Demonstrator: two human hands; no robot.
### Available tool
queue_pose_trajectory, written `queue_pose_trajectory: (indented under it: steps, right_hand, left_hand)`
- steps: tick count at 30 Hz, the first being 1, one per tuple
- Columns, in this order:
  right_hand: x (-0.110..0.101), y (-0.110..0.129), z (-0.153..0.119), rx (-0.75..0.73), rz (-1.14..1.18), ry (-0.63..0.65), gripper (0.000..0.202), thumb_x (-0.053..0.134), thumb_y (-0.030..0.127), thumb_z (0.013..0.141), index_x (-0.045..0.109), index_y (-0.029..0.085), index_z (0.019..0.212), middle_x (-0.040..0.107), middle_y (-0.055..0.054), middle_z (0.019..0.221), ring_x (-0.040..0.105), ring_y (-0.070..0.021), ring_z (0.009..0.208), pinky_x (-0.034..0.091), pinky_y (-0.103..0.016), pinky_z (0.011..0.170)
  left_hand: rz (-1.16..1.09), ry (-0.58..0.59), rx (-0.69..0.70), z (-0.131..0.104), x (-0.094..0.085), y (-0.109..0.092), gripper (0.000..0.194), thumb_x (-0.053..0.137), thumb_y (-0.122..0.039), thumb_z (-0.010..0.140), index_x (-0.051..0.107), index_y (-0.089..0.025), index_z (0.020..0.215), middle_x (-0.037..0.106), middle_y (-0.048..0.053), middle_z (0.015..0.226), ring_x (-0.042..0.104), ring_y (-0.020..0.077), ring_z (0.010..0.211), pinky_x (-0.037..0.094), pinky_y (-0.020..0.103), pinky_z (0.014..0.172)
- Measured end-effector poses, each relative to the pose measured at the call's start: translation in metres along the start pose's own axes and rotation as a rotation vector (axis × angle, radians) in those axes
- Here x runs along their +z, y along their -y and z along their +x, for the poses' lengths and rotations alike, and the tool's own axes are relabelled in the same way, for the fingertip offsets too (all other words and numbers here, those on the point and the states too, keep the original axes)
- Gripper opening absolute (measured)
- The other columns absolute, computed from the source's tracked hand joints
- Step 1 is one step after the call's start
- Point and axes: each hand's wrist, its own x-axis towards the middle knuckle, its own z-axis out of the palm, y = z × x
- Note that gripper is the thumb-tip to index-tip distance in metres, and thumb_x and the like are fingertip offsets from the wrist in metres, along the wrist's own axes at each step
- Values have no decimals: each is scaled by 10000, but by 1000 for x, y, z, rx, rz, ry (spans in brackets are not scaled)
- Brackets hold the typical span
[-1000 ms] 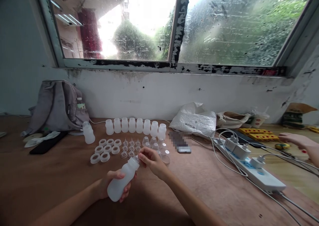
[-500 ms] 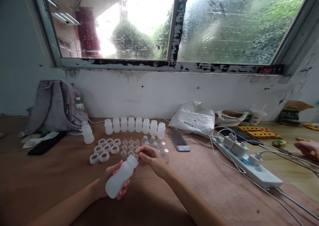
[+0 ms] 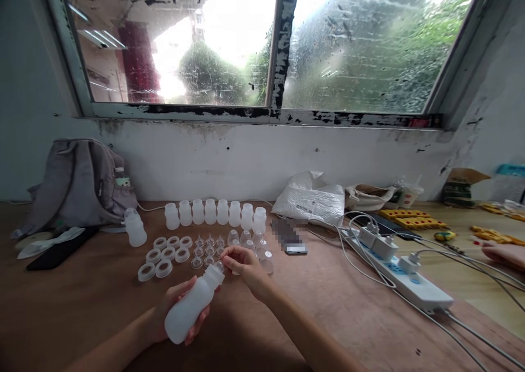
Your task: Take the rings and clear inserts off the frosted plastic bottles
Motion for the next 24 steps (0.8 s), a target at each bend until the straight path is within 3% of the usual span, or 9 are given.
queue_pose_trajectory:
  steps: [4,8,10,13,16,18,21,24]
  right_hand:
    - [-5,-1,3,-71,-2,-124,188,607,342,713,608,172,793,572,-17,771,476,-105,646,371,-227,588]
    - [-11,-5,5,-130,-60,-242,200,618,348,693,619,182,805,577,-21,796,486,-113,651,394,-237,598]
    - [-12,-8,6,-138,-93,-268,206,624,353,683,623,180,793,579,-22,784,487,-114,644,396,-234,581]
    - [-11,-10,7,-139,-123,-266,212,617,359,685,623,176,793,582,-27,790,488,-116,645,398,-229,559]
    - [-9,-11,6,-139,-140,-249,212,610,364,691,617,176,787,577,-25,781,486,-116,640,402,-230,548]
    - [-7,-10,6,-133,-152,-242,213,610,368,689,613,175,779,574,-24,775,486,-116,634,405,-232,545]
    - [-4,-7,4,-126,-182,-240,214,607,373,689,606,174,770,568,-19,758,482,-113,618,404,-234,539]
    - [-2,-7,4,-125,-238,-241,221,598,381,695,602,173,768,565,-16,732,481,-113,601,404,-242,537]
  left_hand:
    - [61,-38,59,-1,6,1,535,303,-527,803,441,-127,1130,551,60,708,541,147,495,430,276,450]
    - [353,-230,396,-3,11,-2,372,505,-382,768,488,-155,1062,549,53,848,537,163,757,410,268,674]
    - [567,-342,553,-2,7,-3,388,584,-335,726,480,-180,1067,535,40,916,502,174,871,379,258,758]
    - [825,-482,682,3,-7,-3,482,637,-337,680,430,-199,1093,502,52,1012,478,196,944,366,281,820]
    - [979,-591,712,6,-17,0,610,621,-353,692,302,-229,1198,442,73,1079,482,199,956,387,309,826]
    - [1099,-614,706,4,-16,0,581,546,-355,754,250,-259,1245,400,76,1131,449,202,1015,365,334,875]
    - [1282,-585,686,-2,-7,-4,420,430,-330,825,321,-288,1229,385,57,1161,377,203,1098,288,355,955]
    - [1329,-576,698,-5,-1,-6,372,438,-318,820,382,-281,1185,407,52,1141,388,201,1088,284,342,955]
